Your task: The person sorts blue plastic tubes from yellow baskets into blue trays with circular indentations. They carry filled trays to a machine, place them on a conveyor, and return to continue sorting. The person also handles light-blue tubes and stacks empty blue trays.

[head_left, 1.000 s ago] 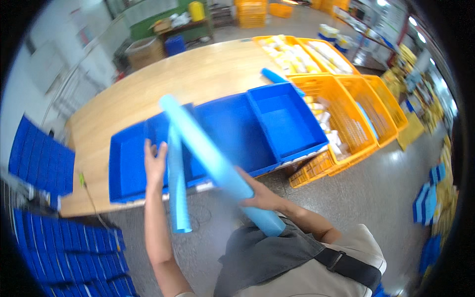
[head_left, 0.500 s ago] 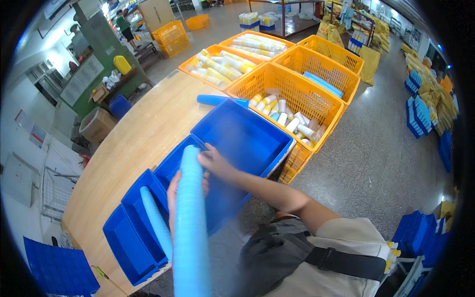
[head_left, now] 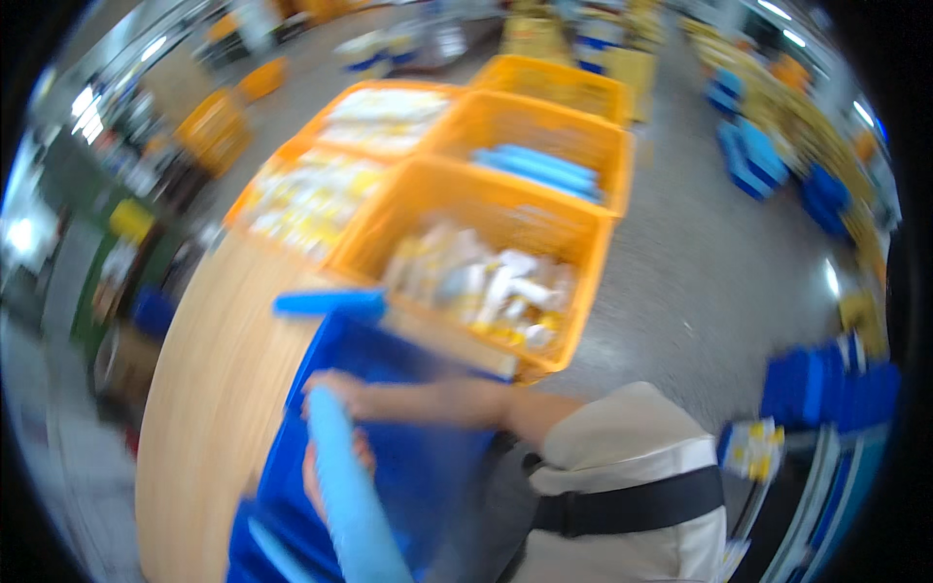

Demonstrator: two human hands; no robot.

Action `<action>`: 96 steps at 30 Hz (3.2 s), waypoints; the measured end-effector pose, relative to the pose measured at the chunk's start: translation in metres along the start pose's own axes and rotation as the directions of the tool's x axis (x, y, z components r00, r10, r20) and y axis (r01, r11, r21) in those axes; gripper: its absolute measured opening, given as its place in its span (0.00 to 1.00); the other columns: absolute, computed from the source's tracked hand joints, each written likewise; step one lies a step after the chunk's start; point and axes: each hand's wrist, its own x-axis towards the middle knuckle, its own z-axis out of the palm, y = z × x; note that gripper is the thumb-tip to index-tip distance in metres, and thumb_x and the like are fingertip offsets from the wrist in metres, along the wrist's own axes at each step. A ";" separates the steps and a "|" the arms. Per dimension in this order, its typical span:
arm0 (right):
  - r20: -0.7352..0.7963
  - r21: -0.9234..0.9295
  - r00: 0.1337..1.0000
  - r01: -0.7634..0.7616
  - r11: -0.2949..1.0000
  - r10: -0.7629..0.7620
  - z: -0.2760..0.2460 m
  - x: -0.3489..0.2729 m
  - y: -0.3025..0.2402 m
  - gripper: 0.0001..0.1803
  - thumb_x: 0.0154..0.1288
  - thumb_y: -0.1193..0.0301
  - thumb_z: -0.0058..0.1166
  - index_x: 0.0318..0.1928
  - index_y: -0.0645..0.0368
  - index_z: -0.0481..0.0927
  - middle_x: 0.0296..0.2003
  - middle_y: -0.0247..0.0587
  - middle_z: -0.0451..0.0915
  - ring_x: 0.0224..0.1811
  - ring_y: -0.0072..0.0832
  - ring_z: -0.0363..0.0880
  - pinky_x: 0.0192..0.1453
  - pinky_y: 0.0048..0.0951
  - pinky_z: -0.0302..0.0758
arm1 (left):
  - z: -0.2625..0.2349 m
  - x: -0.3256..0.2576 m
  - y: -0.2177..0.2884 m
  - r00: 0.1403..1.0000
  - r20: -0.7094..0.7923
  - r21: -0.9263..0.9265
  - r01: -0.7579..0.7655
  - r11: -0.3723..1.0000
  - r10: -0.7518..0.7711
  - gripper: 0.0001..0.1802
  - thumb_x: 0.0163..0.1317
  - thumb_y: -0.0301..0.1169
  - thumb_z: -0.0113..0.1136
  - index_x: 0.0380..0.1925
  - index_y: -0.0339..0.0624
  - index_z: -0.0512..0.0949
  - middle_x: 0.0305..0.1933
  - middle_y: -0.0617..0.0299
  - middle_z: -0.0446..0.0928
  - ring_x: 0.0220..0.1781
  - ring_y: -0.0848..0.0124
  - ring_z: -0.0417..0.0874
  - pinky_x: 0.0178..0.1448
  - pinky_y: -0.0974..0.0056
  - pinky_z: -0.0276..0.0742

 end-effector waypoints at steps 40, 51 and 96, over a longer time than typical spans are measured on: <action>-0.125 0.355 0.911 -0.330 0.875 0.394 -0.030 -0.019 -0.054 0.18 0.62 0.63 0.61 0.43 0.64 0.73 0.35 0.48 0.78 0.36 0.35 0.83 0.43 0.42 0.86 | 0.013 0.042 -0.021 0.993 -0.108 0.022 -0.050 0.999 0.052 0.38 0.68 0.45 0.59 0.66 0.27 0.58 0.53 0.38 0.72 0.46 0.55 0.83 0.41 0.54 0.87; -0.251 0.151 0.919 -0.273 0.950 0.304 -0.022 -0.032 -0.077 0.22 0.62 0.59 0.60 0.44 0.67 0.74 0.34 0.50 0.80 0.34 0.39 0.82 0.40 0.43 0.84 | 0.022 0.040 -0.017 0.983 -0.167 0.187 -0.041 0.981 0.073 0.38 0.67 0.43 0.58 0.65 0.23 0.58 0.53 0.37 0.74 0.41 0.53 0.85 0.39 0.54 0.88; -0.298 -0.893 0.732 -0.441 -0.092 -0.612 -0.182 -0.137 -0.092 0.29 0.60 0.54 0.66 0.55 0.59 0.77 0.41 0.57 0.76 0.41 0.52 0.77 0.43 0.49 0.79 | 0.011 0.023 -0.039 0.884 -0.411 0.094 -0.204 0.974 0.225 0.39 0.65 0.40 0.59 0.65 0.24 0.55 0.52 0.40 0.72 0.40 0.60 0.81 0.40 0.62 0.85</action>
